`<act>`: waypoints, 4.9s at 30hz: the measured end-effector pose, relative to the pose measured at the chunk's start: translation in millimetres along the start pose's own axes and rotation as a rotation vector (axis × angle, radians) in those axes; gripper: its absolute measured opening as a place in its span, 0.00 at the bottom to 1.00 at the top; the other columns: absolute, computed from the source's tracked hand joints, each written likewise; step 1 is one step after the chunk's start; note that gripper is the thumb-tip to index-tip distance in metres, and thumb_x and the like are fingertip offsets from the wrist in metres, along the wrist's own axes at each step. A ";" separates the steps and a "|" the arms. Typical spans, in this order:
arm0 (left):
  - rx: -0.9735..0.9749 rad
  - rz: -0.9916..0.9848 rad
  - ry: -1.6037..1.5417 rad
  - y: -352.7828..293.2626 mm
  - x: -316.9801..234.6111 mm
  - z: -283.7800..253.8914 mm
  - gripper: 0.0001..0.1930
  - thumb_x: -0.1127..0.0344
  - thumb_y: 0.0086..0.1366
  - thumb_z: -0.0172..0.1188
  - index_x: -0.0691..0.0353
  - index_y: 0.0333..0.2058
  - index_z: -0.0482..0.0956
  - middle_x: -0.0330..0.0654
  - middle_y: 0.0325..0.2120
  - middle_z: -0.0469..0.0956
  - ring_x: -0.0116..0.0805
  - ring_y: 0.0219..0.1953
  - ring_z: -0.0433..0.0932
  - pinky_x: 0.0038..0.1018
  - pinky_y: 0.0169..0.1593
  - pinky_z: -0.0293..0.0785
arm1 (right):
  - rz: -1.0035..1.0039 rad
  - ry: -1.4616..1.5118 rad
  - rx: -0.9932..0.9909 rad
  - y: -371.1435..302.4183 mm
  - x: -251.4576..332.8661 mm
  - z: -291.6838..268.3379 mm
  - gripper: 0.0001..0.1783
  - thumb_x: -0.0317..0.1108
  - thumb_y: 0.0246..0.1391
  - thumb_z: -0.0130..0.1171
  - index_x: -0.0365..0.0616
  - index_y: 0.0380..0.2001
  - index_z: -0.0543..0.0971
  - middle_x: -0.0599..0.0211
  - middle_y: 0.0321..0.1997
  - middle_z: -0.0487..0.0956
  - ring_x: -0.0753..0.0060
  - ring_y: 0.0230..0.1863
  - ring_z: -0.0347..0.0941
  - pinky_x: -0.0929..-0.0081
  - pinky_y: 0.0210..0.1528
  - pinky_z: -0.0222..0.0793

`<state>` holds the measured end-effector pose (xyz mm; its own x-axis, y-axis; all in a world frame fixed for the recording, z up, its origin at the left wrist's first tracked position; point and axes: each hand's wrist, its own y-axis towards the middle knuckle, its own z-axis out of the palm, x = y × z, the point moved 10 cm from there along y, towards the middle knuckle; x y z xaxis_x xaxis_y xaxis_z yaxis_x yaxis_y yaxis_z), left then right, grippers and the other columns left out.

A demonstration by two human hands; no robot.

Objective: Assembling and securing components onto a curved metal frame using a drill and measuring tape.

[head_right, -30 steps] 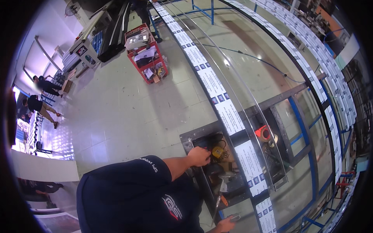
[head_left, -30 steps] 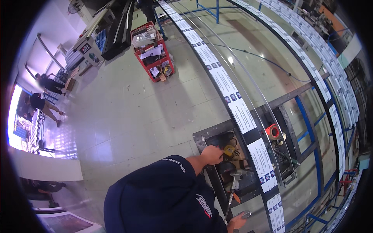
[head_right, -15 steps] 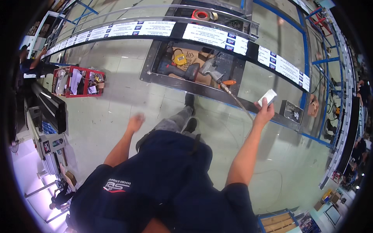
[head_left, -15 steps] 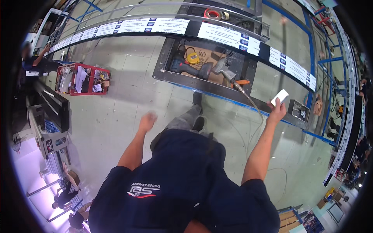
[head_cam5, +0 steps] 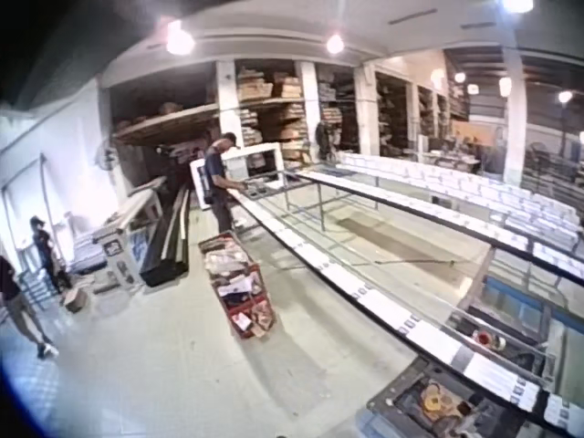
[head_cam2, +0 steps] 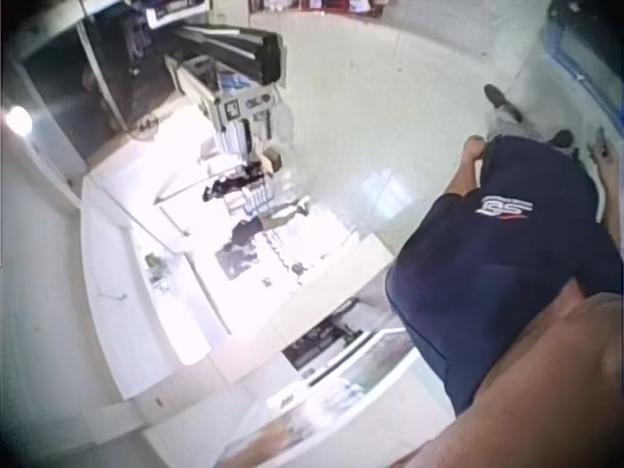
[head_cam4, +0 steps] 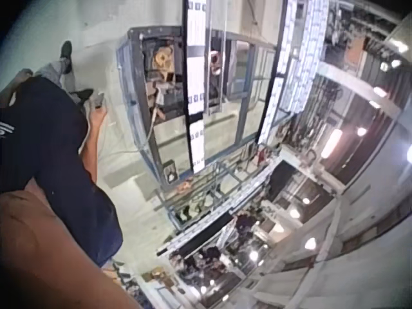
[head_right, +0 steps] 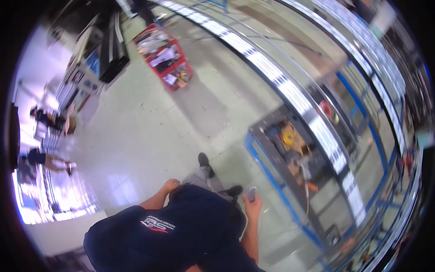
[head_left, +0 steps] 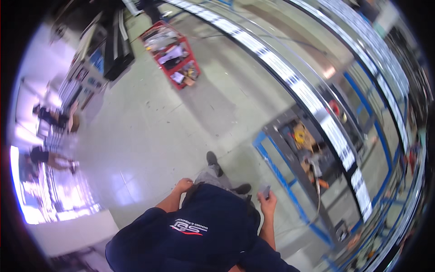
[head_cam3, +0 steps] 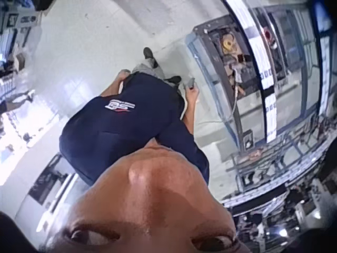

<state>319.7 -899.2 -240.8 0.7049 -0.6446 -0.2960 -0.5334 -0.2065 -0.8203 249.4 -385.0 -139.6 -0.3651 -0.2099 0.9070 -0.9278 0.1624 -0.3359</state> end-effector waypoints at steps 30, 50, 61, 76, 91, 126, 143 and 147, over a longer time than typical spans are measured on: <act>-0.338 -0.476 -1.252 164.5 305.5 -344.0 0.16 0.58 0.69 0.61 0.66 0.46 0.83 0.45 0.33 0.86 0.39 0.31 0.86 0.35 0.33 0.82 | 0.495 -0.857 0.653 327.5 145.8 601.1 0.24 0.41 0.44 0.73 0.26 0.36 0.86 0.51 0.36 0.87 0.60 0.34 0.87 0.62 0.32 0.87; -0.433 -0.226 -0.794 444.5 364.4 -832.2 0.25 0.49 0.76 0.53 0.63 0.61 0.76 0.46 0.43 0.87 0.52 0.42 0.85 0.48 0.49 0.80 | -0.569 -0.672 1.040 509.0 616.8 1341.0 0.30 0.55 0.47 0.73 0.37 0.39 0.85 0.44 0.37 0.85 0.47 0.40 0.83 0.56 0.46 0.76; -0.110 -0.354 -1.248 592.6 473.3 -1113.8 0.17 0.54 0.72 0.58 0.62 0.47 0.81 0.47 0.35 0.85 0.43 0.33 0.84 0.38 0.34 0.80 | -0.606 -0.739 0.846 574.8 739.9 1543.3 0.28 0.57 0.48 0.73 0.38 0.31 0.81 0.44 0.34 0.83 0.42 0.39 0.81 0.53 0.42 0.74; -0.661 0.061 -1.138 742.0 335.7 -1642.8 0.20 0.60 0.71 0.62 0.68 0.56 0.80 0.45 0.37 0.87 0.32 0.34 0.84 0.30 0.34 0.80 | -0.381 -0.481 1.024 750.1 766.9 1804.6 0.26 0.43 0.51 0.75 0.31 0.44 0.84 0.55 0.36 0.87 0.66 0.36 0.83 0.64 0.41 0.78; -0.041 0.405 -1.163 796.3 190.9 -1683.7 0.31 0.42 0.68 0.67 0.62 0.57 0.81 0.47 0.49 0.84 0.40 0.48 0.84 0.37 0.46 0.82 | -0.225 -0.374 1.249 757.5 833.6 1943.6 0.15 0.31 0.62 0.63 0.31 0.47 0.80 0.61 0.39 0.83 0.69 0.37 0.80 0.69 0.34 0.78; 0.437 0.306 -1.681 768.5 271.5 -1805.2 0.24 0.41 0.72 0.62 0.49 0.57 0.80 0.34 0.44 0.83 0.30 0.42 0.81 0.33 0.42 0.79 | -0.391 -0.313 1.277 623.9 932.1 2112.5 0.35 0.37 0.62 0.71 0.35 0.65 0.66 0.50 0.59 0.75 0.62 0.58 0.73 0.66 0.59 0.73; 0.600 0.200 -1.148 795.3 115.6 -1767.7 0.27 0.44 0.76 0.58 0.64 0.55 0.80 0.45 0.47 0.84 0.37 0.46 0.84 0.35 0.52 0.81 | -0.326 -0.178 0.662 714.3 968.4 1915.1 0.48 0.51 0.41 0.84 0.40 0.60 0.71 0.47 0.46 0.84 0.51 0.48 0.83 0.60 0.53 0.77; 0.636 0.133 -1.049 793.2 78.0 -1755.1 0.29 0.41 0.76 0.57 0.65 0.54 0.80 0.46 0.45 0.84 0.39 0.45 0.84 0.36 0.53 0.81 | -0.314 -0.027 0.550 723.8 973.1 1866.9 0.47 0.50 0.42 0.83 0.40 0.60 0.71 0.49 0.46 0.84 0.51 0.48 0.84 0.59 0.53 0.77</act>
<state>-869.1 -2405.2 -55.8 0.8534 0.3295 -0.4040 -0.5137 0.3998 -0.7591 -920.8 -2271.8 25.5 -0.0641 -0.1926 0.9792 -0.8921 -0.4288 -0.1427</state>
